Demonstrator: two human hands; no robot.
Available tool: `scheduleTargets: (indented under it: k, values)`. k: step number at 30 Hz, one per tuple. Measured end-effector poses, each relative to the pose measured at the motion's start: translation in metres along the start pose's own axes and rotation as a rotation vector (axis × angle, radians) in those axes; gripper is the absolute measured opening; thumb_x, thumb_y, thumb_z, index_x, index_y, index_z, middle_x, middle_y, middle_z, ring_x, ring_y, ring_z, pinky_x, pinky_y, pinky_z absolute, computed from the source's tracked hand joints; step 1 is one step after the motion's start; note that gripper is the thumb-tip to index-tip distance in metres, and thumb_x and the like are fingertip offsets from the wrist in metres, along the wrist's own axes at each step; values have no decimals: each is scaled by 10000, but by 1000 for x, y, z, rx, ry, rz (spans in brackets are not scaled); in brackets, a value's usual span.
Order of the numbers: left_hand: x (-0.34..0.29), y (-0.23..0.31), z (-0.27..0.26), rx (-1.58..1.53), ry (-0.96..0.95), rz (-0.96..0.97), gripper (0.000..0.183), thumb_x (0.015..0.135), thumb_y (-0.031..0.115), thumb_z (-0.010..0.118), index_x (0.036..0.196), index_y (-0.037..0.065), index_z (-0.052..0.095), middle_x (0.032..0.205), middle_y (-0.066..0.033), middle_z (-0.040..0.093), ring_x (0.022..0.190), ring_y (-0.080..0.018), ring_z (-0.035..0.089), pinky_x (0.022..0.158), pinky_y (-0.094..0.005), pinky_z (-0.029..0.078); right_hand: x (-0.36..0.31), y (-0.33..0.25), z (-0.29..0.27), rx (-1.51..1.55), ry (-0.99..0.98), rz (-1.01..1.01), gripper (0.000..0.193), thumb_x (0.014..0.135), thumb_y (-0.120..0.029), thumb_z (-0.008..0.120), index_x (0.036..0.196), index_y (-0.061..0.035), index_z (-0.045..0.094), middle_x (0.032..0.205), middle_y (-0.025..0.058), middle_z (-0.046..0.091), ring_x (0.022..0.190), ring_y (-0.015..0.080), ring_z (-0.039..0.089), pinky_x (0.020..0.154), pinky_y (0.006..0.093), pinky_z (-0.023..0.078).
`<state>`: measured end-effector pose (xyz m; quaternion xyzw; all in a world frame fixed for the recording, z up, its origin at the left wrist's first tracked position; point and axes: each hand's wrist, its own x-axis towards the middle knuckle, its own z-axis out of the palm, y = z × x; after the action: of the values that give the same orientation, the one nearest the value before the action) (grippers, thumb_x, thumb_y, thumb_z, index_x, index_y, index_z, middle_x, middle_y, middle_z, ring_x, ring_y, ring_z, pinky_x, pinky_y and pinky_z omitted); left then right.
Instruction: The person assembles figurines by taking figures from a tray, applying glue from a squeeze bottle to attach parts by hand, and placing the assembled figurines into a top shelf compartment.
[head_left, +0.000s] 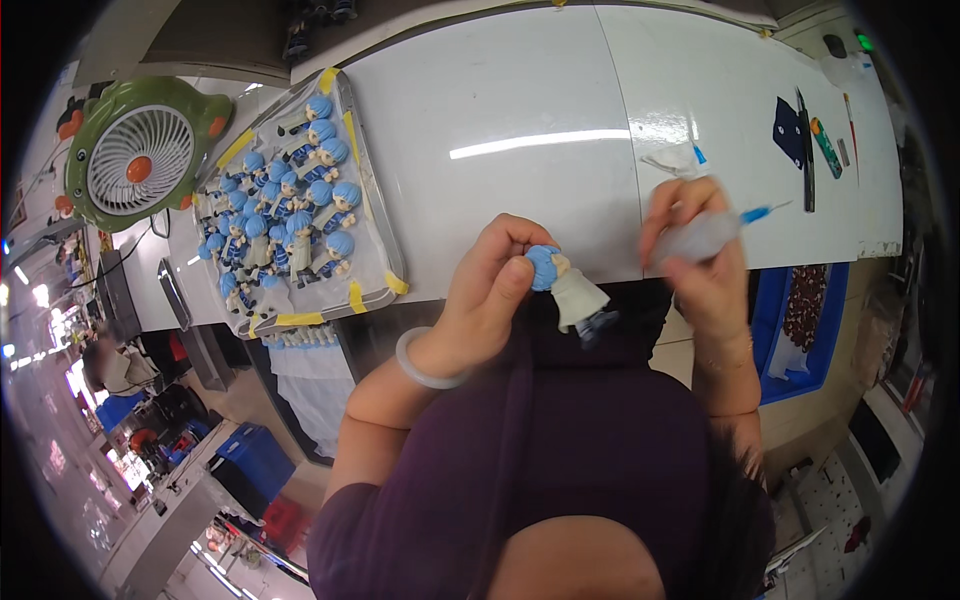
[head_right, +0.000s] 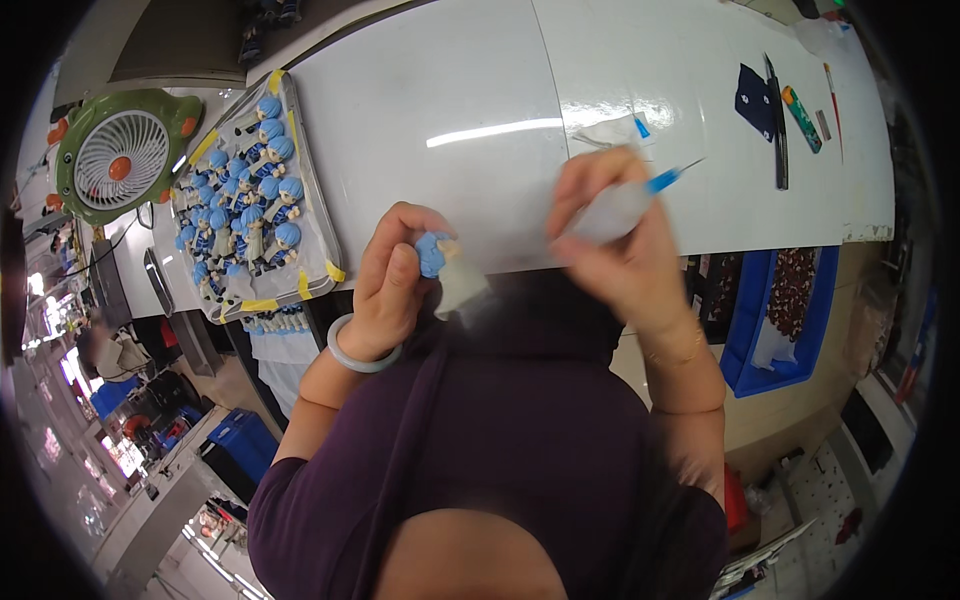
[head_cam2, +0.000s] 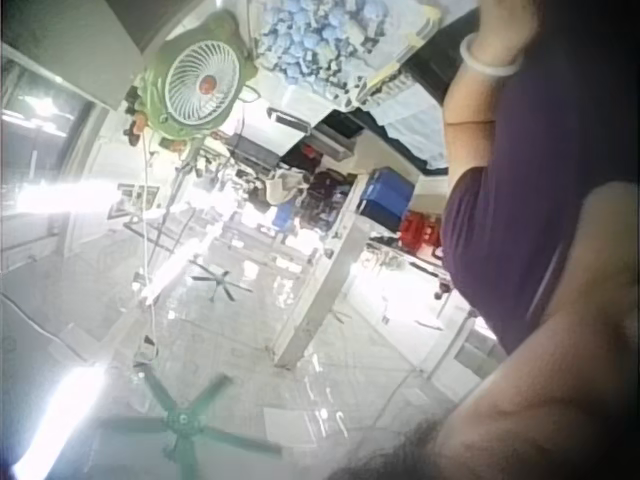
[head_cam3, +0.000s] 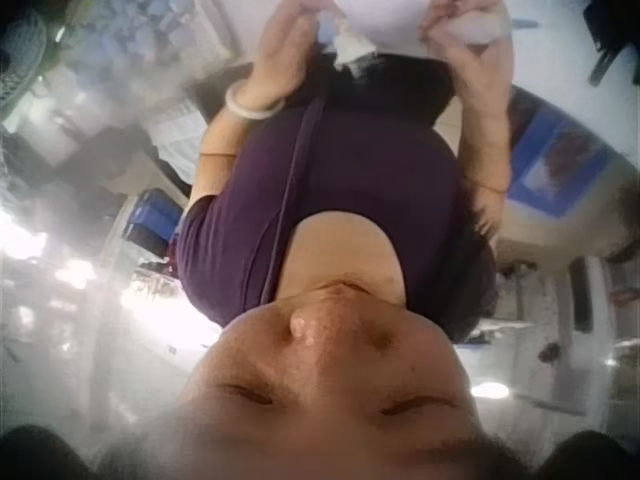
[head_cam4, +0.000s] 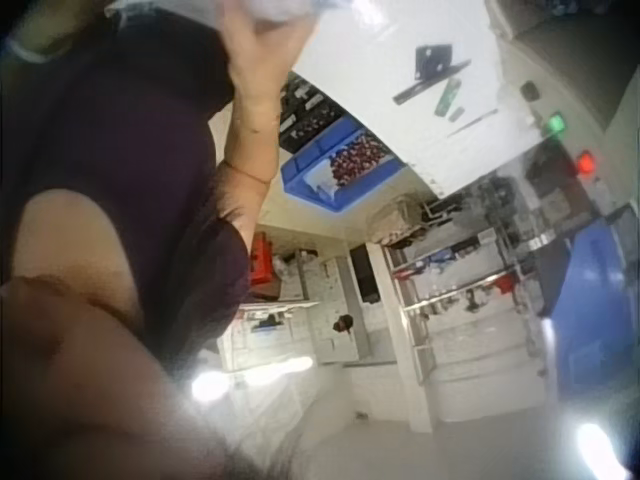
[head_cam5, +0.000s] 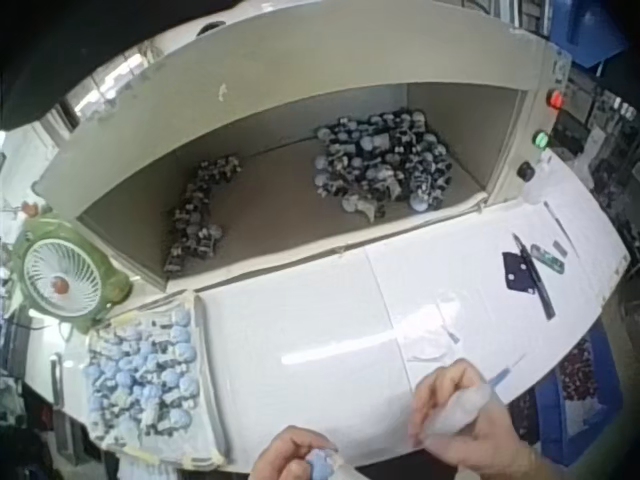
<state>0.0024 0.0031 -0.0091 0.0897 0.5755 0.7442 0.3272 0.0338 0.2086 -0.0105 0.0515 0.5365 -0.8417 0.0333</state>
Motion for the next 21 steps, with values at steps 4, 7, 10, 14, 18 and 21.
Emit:
scheduleTargets:
  k: [4, 7, 10, 14, 18, 21]
  values:
    - [-1, -2, -1, 117, 0, 117, 479, 846, 479, 377, 961, 16, 420, 795, -11, 452, 661, -56, 375, 584, -179, 300, 17, -6, -45, -158, 150, -222, 262, 712, -44, 541, 915, -75, 378, 914, 73, 437, 812, 137, 487, 723, 273, 408]
    - [-2, -5, -5, 165, -17, 182, 499, 848, 486, 361, 934, 0, 431, 779, -30, 472, 683, -77, 415, 617, -197, 338, 26, -8, -69, -278, 346, -208, 224, 749, -43, 508, 936, -61, 385, 920, 77, 467, 842, 139, 476, 778, 270, 383]
    - [-3, -4, -6, 177, -37, 213, 500, 860, 476, 338, 912, -10, 446, 764, -43, 494, 687, -93, 446, 625, -209, 366, 33, -1, -90, -437, 471, -225, 231, 765, -44, 523, 955, -48, 392, 919, 77, 501, 852, 135, 478, 805, 257, 367]
    - [-4, 2, -6, 201, -71, 188, 524, 862, 489, 308, 910, -10, 460, 758, -40, 496, 681, -99, 449, 626, -219, 368, 38, 8, -106, -466, 549, -284, 271, 774, -77, 569, 974, -32, 391, 907, 76, 527, 877, 141, 497, 832, 253, 356]
    - [-4, 5, -12, 71, -173, 81, 512, 866, 479, 309, 925, -4, 471, 791, -55, 501, 687, -103, 462, 625, -216, 376, 39, 6, -102, -484, 590, -294, 291, 780, -94, 580, 983, -18, 385, 902, 73, 530, 883, 149, 513, 842, 252, 354]
    - [-1, 2, -9, -209, -285, 110, 458, 884, 421, 315, 968, -4, 465, 848, -91, 499, 700, -118, 481, 607, -220, 407, 41, 10, -103, -495, 587, -301, 297, 781, -98, 580, 985, -15, 382, 902, 73, 532, 881, 145, 512, 837, 249, 357]
